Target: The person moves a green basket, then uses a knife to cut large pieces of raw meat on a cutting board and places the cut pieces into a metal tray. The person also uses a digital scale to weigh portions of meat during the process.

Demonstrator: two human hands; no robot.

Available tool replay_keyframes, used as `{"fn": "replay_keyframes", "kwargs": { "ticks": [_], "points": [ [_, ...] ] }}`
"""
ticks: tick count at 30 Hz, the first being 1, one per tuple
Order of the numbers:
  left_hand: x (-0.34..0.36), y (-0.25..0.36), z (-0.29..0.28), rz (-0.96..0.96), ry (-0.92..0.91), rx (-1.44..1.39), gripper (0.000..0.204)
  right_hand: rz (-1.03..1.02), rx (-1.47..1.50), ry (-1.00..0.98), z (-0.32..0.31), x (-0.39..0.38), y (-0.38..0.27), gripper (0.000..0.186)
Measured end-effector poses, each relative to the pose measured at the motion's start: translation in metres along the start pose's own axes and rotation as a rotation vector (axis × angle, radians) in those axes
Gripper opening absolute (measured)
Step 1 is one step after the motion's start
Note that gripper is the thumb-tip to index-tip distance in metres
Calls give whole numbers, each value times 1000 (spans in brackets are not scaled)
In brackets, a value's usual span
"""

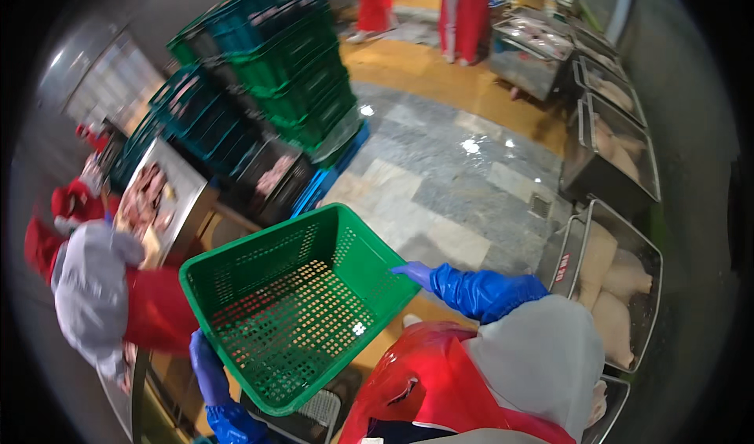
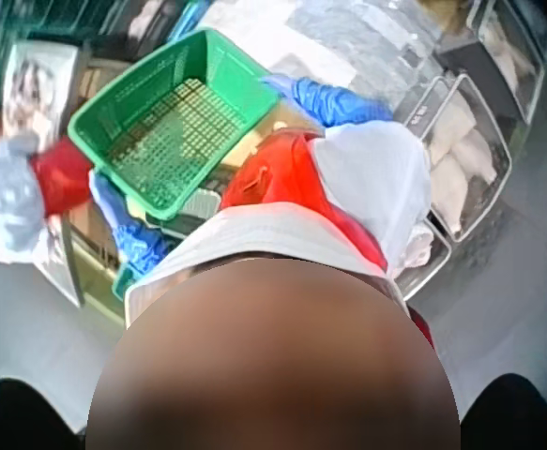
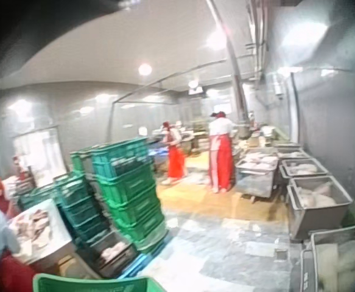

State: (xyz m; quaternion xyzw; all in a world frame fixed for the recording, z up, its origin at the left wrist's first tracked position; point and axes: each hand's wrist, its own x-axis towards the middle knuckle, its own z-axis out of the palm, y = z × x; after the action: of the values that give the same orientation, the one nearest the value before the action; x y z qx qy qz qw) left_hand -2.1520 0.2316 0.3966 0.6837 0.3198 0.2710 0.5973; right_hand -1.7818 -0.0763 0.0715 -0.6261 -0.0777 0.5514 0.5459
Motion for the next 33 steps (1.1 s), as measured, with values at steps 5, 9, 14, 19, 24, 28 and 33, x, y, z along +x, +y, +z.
{"fn": "replay_keyframes", "kwargs": {
  "ticks": [5, 9, 14, 19, 24, 28, 33],
  "points": [
    [183, -31, 59, -210, -93, 4, 50, -186, 338, 276, -44, -4, -63, 47],
    [327, -55, 149, -55, -317, 252, 52, -288, 430, 545, -106, 37, -93, 43],
    [484, -61, 259, 75, -551, 228, 60, -245, 584, 767, -168, 89, -126, 33],
    [626, -53, 383, 120, -747, 221, 65, -275, 750, 1030, -200, 106, -153, 31],
    [724, 0, 509, 268, -983, 106, 67, -421, 1051, 1162, -216, 154, -183, 30],
    [809, 5, 626, 283, -1133, 57, 67, -460, 1194, 1315, -287, 213, -205, 33],
    [909, -3, 763, 280, -1190, 25, 69, -426, 1253, 1414, -419, 291, -266, 29]
  ]
}}
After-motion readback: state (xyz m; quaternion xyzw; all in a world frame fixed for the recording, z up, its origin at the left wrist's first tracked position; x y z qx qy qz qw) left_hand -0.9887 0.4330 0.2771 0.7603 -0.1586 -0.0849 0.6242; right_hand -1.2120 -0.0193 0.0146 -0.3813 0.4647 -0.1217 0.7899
